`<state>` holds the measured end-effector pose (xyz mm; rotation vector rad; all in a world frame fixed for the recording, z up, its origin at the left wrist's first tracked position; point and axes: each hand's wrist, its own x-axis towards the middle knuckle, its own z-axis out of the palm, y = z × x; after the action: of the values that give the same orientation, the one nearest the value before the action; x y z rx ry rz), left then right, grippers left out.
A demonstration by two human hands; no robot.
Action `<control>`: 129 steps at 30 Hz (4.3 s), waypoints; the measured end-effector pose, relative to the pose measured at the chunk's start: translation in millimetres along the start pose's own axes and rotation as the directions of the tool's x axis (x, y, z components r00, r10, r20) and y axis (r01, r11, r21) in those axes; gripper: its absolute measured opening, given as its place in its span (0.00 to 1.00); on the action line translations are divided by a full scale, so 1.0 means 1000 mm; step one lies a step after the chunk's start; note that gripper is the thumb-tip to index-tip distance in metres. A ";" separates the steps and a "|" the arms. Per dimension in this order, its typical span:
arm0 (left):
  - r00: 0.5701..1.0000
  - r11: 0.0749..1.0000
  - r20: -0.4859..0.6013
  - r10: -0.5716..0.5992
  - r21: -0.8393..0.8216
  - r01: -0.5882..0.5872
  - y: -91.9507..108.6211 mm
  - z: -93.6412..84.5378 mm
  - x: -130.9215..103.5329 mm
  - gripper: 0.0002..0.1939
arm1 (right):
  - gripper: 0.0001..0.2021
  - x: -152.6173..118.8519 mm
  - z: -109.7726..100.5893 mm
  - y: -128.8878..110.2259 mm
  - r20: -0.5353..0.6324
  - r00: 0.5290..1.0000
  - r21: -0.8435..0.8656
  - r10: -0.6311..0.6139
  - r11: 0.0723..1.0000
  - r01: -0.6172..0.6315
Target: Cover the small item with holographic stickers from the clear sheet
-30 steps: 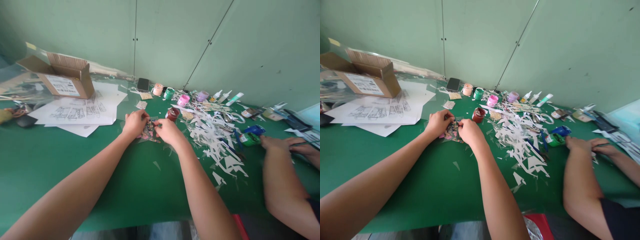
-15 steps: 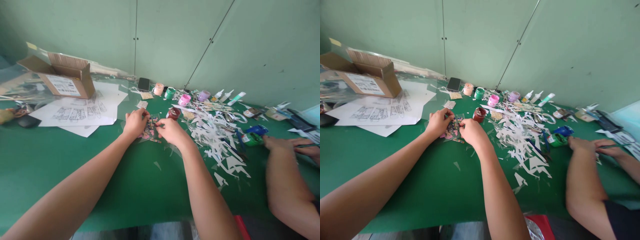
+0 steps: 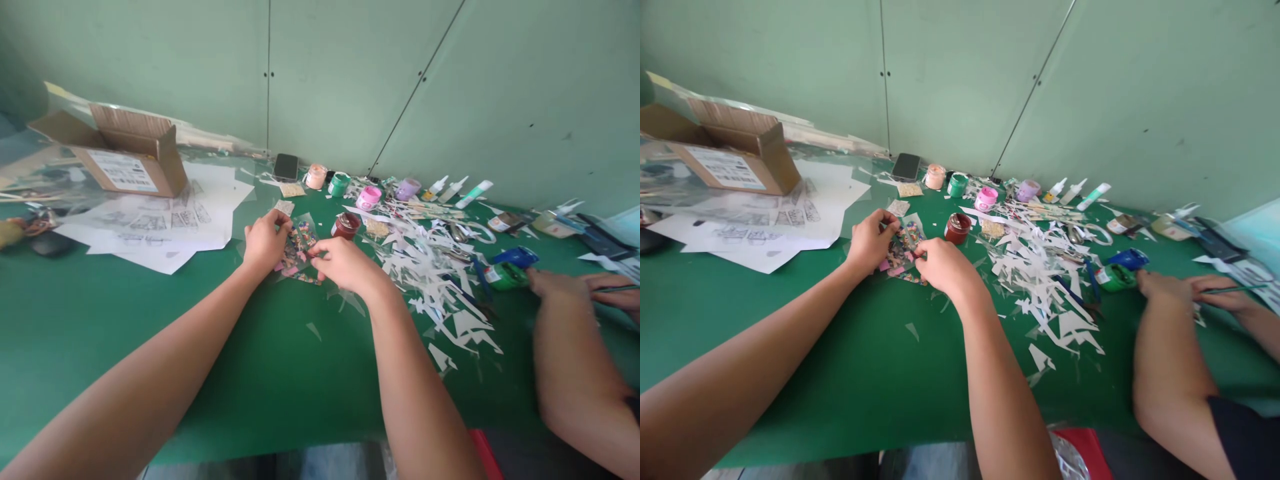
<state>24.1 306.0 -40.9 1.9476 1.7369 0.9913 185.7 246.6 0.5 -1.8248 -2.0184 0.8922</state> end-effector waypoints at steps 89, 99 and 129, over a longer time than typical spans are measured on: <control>1.000 0.973 -0.007 0.001 -0.232 -0.002 -0.006 0.008 0.003 0.27 | 0.05 0.033 0.016 0.021 -0.234 0.960 -0.023 -0.156 0.988 0.155; 0.998 0.979 0.025 0.052 -0.196 -0.046 -0.004 0.006 0.002 0.27 | 0.09 0.028 0.004 0.023 -0.514 0.845 -0.080 -0.149 0.989 0.126; 0.994 0.993 0.057 0.094 -0.079 -0.090 -0.002 0.005 0.001 0.17 | 0.10 0.029 0.015 0.013 -0.308 0.951 -0.160 -0.024 0.987 -0.026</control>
<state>26.8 308.0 -45.4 2.0035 1.5664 1.0032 182.9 270.6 -24.4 -1.9098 -1.9352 0.4161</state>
